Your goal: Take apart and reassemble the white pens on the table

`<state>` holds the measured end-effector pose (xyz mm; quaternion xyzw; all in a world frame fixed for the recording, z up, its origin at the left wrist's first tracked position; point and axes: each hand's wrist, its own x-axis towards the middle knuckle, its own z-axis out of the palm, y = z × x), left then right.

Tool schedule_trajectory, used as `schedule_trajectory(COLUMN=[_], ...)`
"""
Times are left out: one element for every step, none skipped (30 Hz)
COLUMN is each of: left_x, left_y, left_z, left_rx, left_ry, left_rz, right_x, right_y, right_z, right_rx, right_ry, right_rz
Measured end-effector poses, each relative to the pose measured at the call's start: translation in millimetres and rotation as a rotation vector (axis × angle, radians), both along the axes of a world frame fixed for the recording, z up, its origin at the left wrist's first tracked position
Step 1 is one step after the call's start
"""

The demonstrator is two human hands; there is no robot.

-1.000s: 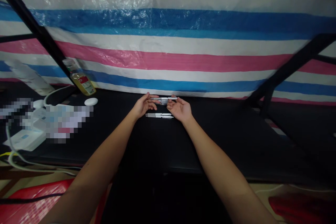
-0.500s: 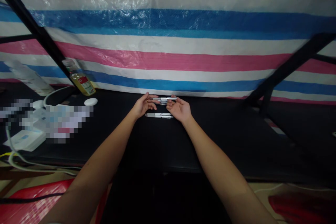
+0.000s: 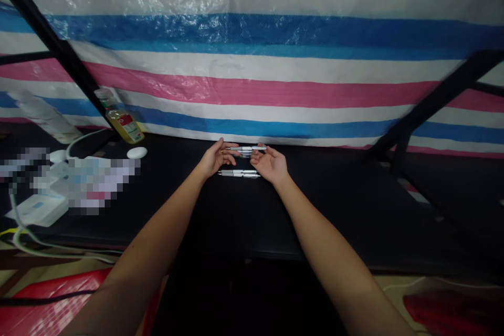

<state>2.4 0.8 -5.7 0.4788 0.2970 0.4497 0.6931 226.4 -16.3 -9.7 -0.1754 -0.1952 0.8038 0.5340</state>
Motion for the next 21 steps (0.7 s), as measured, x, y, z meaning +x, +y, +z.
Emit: schedule_trajectory(left_x=[0, 0, 0, 0, 0, 0, 0, 0, 0, 0, 0, 1, 1, 1, 2, 2, 2, 2, 2, 2, 1], left_y=[0, 0, 0, 0, 0, -1, -1, 0, 0, 0, 0, 0, 0, 1, 1, 2, 3, 4, 5, 6, 7], left_z=[0.2, 0.4, 0.6, 0.7, 0.7, 0.5, 0.0, -0.8, -1.8, -3.1, -4.4, -5.7, -6.8, -7.6, -8.3, -8.7, -9.1, -9.5, -10.0, -10.7, -11.6], left_rx=[0.001, 0.002, 0.002, 0.002, 0.000, 0.000, 0.001, 0.006, 0.017, 0.035, 0.057, 0.080, 0.105, 0.130, 0.156, 0.183, 0.210, 0.234, 0.254, 0.274, 0.302], left_ry=[-0.002, -0.004, -0.005, -0.004, -0.002, -0.001, 0.000, 0.001, 0.003, 0.009, 0.020, 0.040, 0.067, 0.101, 0.138, 0.176, 0.212, 0.246, 0.277, 0.312, 0.356], left_rz=[-0.003, -0.005, -0.006, -0.006, -0.004, -0.002, -0.001, -0.001, 0.001, 0.006, 0.013, 0.028, 0.051, 0.080, 0.112, 0.147, 0.185, 0.221, 0.254, 0.288, 0.330], right_x=[0, 0, 0, 0, 0, 0, 0, 0, 0, 0, 0, 0, 0, 0, 0, -1, -2, -3, -5, -6, -7], right_y=[0, 0, 0, 0, 0, 0, 0, 0, 0, 0, 0, 1, 1, 1, 2, 3, 4, 5, 6, 7, 8], right_z=[0.1, 0.0, -0.1, -0.4, -0.7, -1.0, -1.1, -1.1, -0.6, 0.1, 1.2, 2.5, 3.7, 4.6, 5.1, 4.7, 3.5, 1.5, -1.3, -4.4, -7.6], right_rx=[0.000, 0.000, -0.002, -0.005, -0.007, -0.010, -0.011, -0.011, -0.009, -0.005, 0.000, 0.007, 0.019, 0.038, 0.067, 0.106, 0.155, 0.207, 0.255, 0.294, 0.318], right_ry=[0.004, 0.007, 0.009, 0.008, 0.005, 0.003, 0.001, -0.002, -0.009, -0.021, -0.040, -0.065, -0.096, -0.134, -0.181, -0.239, -0.310, -0.393, -0.486, -0.583, -0.675], right_rz=[0.000, 0.000, -0.001, -0.001, 0.000, 0.000, 0.000, -0.001, -0.003, -0.008, -0.016, -0.027, -0.042, -0.062, -0.091, -0.132, -0.188, -0.252, -0.321, -0.387, -0.440])
